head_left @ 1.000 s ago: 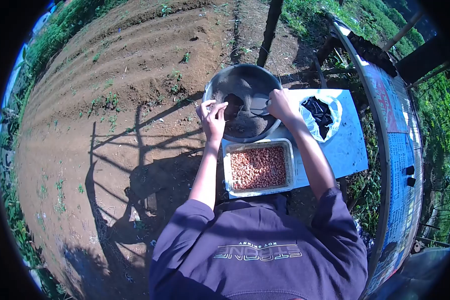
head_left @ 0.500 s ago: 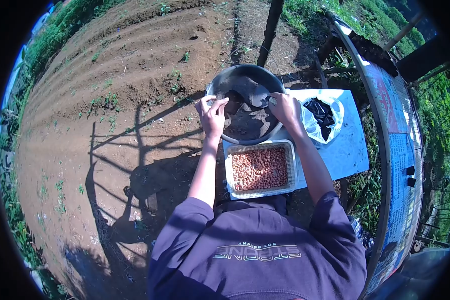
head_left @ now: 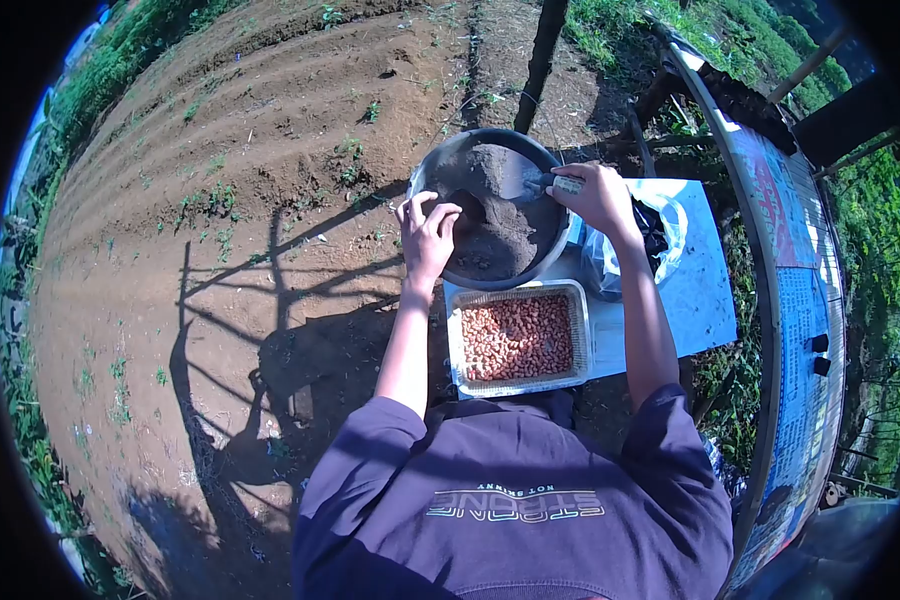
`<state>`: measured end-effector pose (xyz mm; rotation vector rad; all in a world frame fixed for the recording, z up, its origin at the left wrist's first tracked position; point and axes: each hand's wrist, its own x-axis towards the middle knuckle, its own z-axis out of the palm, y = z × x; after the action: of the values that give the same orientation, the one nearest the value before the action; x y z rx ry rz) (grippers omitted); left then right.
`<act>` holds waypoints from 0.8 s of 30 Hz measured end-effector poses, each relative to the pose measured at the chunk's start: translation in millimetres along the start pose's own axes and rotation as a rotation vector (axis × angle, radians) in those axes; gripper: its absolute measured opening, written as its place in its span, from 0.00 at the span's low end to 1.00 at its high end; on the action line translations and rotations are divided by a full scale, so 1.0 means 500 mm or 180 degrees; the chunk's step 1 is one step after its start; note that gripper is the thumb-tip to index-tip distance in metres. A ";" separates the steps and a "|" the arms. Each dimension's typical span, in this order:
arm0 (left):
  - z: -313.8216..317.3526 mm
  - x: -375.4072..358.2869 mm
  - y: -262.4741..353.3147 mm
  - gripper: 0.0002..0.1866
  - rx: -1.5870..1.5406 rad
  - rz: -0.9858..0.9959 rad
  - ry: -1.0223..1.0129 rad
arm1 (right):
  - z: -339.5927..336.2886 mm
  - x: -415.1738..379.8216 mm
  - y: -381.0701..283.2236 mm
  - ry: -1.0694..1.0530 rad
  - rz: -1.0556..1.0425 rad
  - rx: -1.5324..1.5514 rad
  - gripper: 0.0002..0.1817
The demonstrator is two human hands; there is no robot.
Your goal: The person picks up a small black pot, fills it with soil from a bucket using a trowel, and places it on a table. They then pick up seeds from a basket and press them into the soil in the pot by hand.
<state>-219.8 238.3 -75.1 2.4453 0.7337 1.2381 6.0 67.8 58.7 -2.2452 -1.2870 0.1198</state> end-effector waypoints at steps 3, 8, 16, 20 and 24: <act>0.002 -0.007 -0.010 0.10 0.0007 -0.0013 0.0111 | -0.030 0.005 -0.013 -0.0251 -0.0043 0.0007 0.23; 0.000 -0.013 -0.025 0.12 0.0127 -0.0004 0.0231 | -0.075 0.008 -0.039 -0.0715 0.0026 -0.0047 0.23; -0.003 -0.018 -0.024 0.12 0.0057 0.0047 0.0290 | -0.076 0.009 -0.032 -0.0947 -0.0255 -0.0236 0.21; -0.002 -0.021 -0.025 0.10 0.0121 0.0156 0.0298 | -0.079 0.012 -0.035 -0.1061 -0.0254 -0.0264 0.21; -0.004 -0.025 -0.015 0.09 -0.0004 -0.0063 0.0234 | -0.087 0.014 -0.047 -0.1127 -0.0277 -0.0367 0.22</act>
<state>-230.1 237.7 -85.5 2.3968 0.7744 1.3268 6.1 65.2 108.6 -2.3322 -1.6084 0.4375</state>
